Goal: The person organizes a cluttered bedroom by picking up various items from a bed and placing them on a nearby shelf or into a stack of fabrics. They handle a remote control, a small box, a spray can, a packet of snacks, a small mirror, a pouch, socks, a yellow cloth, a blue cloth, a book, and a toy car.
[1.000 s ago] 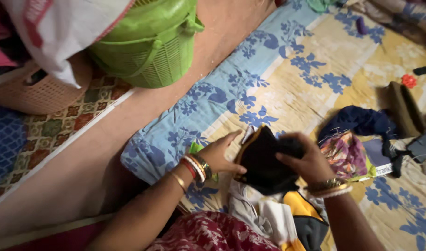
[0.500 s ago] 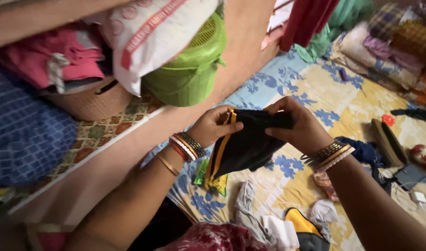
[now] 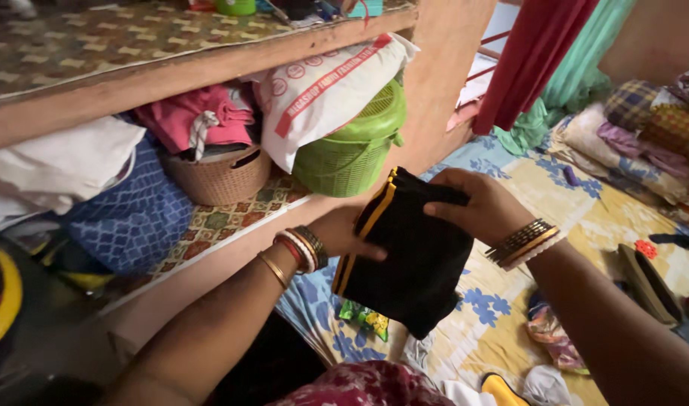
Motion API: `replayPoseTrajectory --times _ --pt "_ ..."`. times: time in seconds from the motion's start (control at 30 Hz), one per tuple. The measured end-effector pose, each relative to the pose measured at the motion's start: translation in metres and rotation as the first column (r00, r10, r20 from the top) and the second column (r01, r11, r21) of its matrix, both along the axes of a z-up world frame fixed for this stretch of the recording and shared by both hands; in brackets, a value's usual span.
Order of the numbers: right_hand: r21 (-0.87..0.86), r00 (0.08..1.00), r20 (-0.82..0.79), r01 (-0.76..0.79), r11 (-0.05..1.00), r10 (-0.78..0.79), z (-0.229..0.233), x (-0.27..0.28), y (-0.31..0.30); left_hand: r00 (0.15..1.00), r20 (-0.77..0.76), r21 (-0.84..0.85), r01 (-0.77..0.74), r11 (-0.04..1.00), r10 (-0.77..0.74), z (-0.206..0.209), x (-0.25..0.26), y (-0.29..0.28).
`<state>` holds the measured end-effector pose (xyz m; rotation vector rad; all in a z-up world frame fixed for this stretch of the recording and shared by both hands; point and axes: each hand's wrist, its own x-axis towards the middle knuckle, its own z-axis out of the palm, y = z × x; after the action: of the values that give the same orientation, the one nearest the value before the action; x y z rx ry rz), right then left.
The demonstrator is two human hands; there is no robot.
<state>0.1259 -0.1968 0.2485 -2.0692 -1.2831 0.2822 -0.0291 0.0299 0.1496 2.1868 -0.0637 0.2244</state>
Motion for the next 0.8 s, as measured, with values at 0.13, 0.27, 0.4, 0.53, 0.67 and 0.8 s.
replayPoseTrajectory --times 0.13,0.27,0.4,0.53,0.67,0.8 --pt "-0.08 0.984 0.156 0.098 0.992 -0.084 0.012 0.003 -0.007 0.956 -0.244 0.229 -0.105 0.968 0.161 -0.031 -0.02 0.017" --pt "0.036 0.945 0.299 -0.151 0.988 0.134 0.02 0.057 -0.024 0.997 0.021 -0.034 -0.077 0.996 0.078 -0.033 -0.018 0.039" --pt "0.405 0.958 -0.204 -0.103 0.908 0.2 -0.031 0.091 -0.021 0.97 0.173 -0.4 -0.087 0.912 0.169 -0.006 0.005 0.053" --pt "-0.156 0.965 0.251 -0.043 0.987 0.082 -0.14 0.07 -0.005 0.847 0.136 -0.199 -0.485 0.851 0.515 0.014 -0.009 0.067" --pt "0.02 0.927 -0.365 0.099 0.995 -0.085 -0.163 0.065 0.012 0.616 0.185 -0.07 -0.769 0.635 0.766 0.001 -0.011 0.08" --pt "0.205 0.621 -0.779 0.126 0.97 0.084 -0.105 0.038 0.038 0.695 0.318 -0.071 -0.661 0.747 0.645 0.024 -0.034 0.093"
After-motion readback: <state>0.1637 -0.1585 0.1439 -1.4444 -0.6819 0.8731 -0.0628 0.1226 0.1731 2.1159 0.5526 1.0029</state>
